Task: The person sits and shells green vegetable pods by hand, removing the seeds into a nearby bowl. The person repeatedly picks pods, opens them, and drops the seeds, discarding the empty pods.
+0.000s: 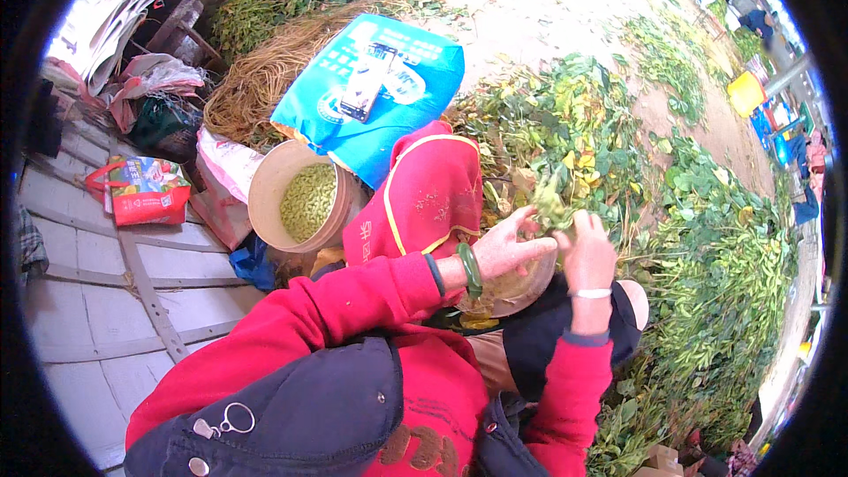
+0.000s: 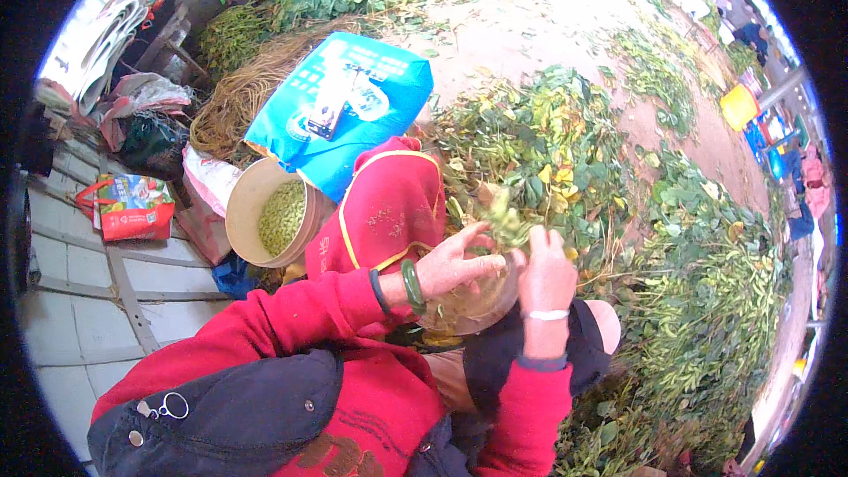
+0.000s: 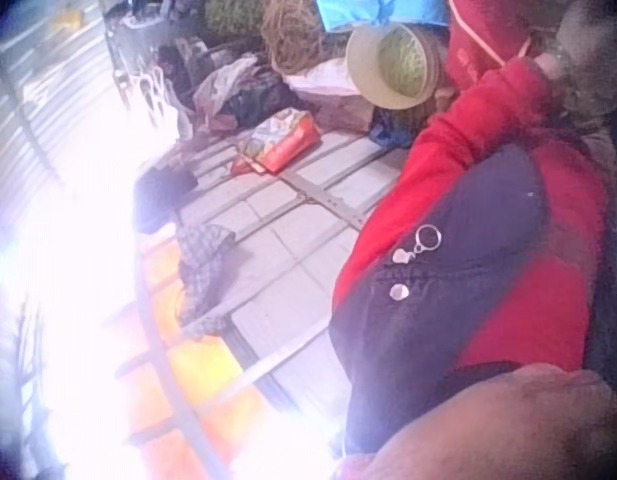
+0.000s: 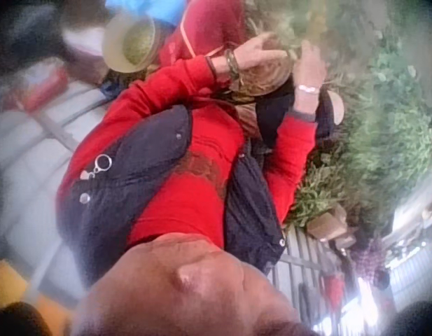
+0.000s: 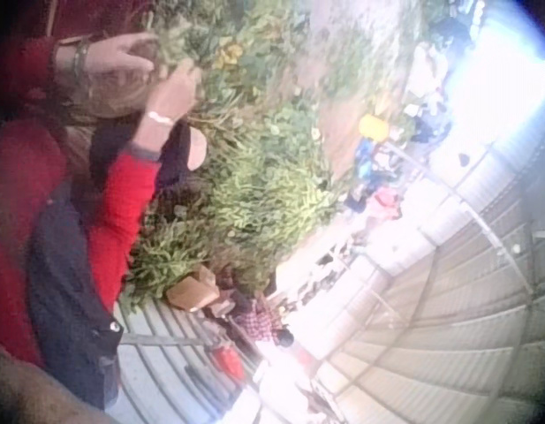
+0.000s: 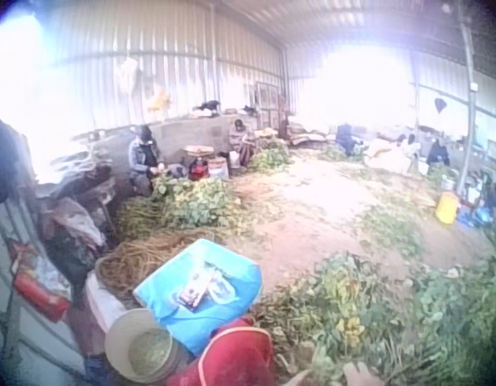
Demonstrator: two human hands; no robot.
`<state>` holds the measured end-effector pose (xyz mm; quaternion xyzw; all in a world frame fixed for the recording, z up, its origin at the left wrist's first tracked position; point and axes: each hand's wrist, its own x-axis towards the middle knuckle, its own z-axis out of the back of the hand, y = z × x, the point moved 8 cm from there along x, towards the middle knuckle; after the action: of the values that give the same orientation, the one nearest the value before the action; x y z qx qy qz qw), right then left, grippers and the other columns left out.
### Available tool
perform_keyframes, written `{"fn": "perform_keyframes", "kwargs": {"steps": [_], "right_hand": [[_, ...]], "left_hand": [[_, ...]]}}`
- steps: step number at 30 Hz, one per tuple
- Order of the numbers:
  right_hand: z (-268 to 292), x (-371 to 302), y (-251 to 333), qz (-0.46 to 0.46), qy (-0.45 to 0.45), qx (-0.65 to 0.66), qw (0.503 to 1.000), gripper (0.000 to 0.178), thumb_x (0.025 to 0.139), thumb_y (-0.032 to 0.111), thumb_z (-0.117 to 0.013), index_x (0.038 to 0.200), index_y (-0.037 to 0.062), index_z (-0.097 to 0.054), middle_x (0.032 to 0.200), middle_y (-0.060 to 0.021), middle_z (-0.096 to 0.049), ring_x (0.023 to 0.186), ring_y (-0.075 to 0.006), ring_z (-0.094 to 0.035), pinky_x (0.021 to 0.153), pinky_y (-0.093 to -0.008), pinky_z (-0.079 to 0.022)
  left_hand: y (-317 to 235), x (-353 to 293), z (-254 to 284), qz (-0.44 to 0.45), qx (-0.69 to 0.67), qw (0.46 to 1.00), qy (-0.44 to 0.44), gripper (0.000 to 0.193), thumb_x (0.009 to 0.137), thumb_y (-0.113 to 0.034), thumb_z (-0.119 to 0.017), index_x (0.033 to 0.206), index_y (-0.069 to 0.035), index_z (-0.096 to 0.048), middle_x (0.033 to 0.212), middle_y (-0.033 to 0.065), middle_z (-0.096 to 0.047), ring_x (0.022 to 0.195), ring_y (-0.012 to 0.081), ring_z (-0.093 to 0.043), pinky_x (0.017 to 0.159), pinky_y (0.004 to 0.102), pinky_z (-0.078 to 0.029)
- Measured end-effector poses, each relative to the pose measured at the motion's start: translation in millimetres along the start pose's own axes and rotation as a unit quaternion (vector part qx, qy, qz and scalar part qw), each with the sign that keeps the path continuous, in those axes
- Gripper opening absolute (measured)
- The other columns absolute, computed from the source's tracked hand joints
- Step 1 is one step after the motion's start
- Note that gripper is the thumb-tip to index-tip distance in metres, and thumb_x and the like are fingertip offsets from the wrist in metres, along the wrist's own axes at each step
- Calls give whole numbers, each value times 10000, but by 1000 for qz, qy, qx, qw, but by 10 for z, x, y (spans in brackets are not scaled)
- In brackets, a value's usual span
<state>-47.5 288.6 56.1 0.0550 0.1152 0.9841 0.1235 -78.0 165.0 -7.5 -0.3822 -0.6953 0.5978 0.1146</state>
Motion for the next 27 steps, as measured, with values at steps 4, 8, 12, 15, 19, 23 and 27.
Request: {"fn": "perform_keyframes", "kwargs": {"steps": [4, 8, 12, 15, 19, 23, 27], "right_hand": [[146, -243, 426, 20, -83, 86, 993, 269, 773, 167, -607, 994, 60, -498, 997, -159, -503, 801, -368, -572, 617, -432, -490], [284, -389, 632, 6, -144, 198, 969, 314, 793, 119, -583, 1087, 41, -506, 920, -145, -519, 768, -321, -558, 653, -386, -468], [170, -440, 860, -9, -111, 344, 932, 301, 790, 154, -631, 1047, 30, -536, 787, -124, -548, 704, -267, -561, 639, -348, -451], [74, -416, 993, 17, -84, 367, 926, 121, 808, 114, -603, 882, 21, -578, 796, -126, -573, 667, -269, -577, 600, -351, -454], [73, -446, 950, -4, -98, 389, 916, 106, 806, 95, -599, 852, 9, -556, 766, -123, -570, 663, -282, -571, 597, -352, -451], [136, -479, 956, 7, -106, 359, 927, 126, 806, 92, -603, 865, 5, -533, 700, -115, -552, 610, -249, -546, 574, -332, -444], [118, -552, 783, -59, -164, 398, 901, 95, 821, 79, -579, 845, 9, -519, 681, -86, -532, 565, -169, -498, 547, -289, -430]], "left_hand": [[-189, -55, 124, -43, -48, 998, 8, 294, 885, -208, -552, 1107, -27, -486, 977, 50, -567, 768, 103, -570, 519, 223, -489], [-139, -243, 440, -95, 35, 994, -36, 278, 897, -141, -507, 1145, -18, -484, 996, 47, -549, 816, 105, -552, 648, 234, -484], [-96, -468, 500, -193, 157, 967, -51, 288, 839, -69, -530, 1120, -7, -514, 948, 143, -551, 872, 225, -550, 751, 324, -443], [-178, -630, 394, -291, 271, 917, -40, 310, 787, -1, -505, 1095, 28, -503, 951, 174, -538, 895, 308, -544, 775, 344, -447], [-212, -656, 402, -266, 299, 916, -41, 334, 757, 0, -516, 1090, 27, -500, 929, 171, -533, 881, 321, -539, 779, 347, -441], [-296, -675, 439, -263, 287, 920, -37, 347, 760, -22, -542, 1103, 9, -501, 933, 175, -540, 867, 310, -545, 759, 353, -448], [-166, -668, 529, -158, 131, 978, -30, 404, 827, -60, -567, 1202, -20, -421, 1002, 143, -543, 814, 199, -581, 690, 286, -477]]}}
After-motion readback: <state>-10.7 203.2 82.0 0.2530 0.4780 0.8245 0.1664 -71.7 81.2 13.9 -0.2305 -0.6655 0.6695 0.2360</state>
